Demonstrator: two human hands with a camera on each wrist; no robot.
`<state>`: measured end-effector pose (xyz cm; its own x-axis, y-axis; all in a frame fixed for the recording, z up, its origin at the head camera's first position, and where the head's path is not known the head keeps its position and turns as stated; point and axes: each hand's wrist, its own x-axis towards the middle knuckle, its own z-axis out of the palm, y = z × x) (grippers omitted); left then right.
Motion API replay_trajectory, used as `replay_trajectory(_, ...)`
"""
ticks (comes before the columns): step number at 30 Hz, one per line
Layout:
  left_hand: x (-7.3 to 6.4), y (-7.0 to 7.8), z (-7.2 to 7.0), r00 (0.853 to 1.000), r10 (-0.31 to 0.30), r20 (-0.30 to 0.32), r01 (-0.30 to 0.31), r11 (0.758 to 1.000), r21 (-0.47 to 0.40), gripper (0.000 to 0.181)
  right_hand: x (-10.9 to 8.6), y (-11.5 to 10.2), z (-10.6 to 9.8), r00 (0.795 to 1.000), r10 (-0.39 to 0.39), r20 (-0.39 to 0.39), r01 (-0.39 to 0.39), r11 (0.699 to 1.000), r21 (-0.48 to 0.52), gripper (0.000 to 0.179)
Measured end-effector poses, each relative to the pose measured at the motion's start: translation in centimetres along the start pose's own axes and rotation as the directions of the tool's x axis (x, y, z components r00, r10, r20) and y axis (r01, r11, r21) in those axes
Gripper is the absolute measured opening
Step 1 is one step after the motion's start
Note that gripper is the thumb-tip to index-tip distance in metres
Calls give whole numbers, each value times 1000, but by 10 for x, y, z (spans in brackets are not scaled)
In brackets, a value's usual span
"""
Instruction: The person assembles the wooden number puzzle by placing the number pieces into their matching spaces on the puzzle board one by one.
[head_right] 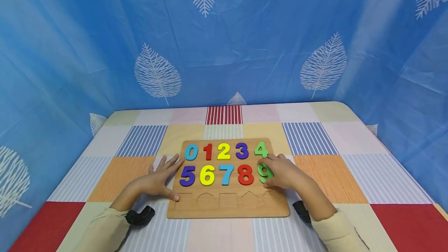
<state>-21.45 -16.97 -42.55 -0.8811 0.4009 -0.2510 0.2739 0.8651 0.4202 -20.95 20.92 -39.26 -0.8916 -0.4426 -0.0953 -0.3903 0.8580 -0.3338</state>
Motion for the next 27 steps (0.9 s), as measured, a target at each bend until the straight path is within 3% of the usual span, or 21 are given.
replay_trajectory(11, 3, -2, 0, 1000, 9, -7, -9, 1000, -4, 113, 3, 6, -3, 1000, -14, 14, 14, 1000, 3, 67)
replay_trajectory(18, 0, 0, 7, 1000, -5, 6, 5, 1000, -19, 113, -2, 28, -5, 998, -55, -22, 56, 996, 68, 66)
replay_trajectory(23, 3, 1, 3, 1000, 7, 4, -7, 1000, -6, 109, -4, 59, -16, 999, 23, -48, -17, 993, 119, 71)
replay_trajectory(27, 4, -6, -9, 999, 0, 37, 3, 997, -76, 99, -12, 91, -40, 990, 129, -62, -117, 980, 163, 83)
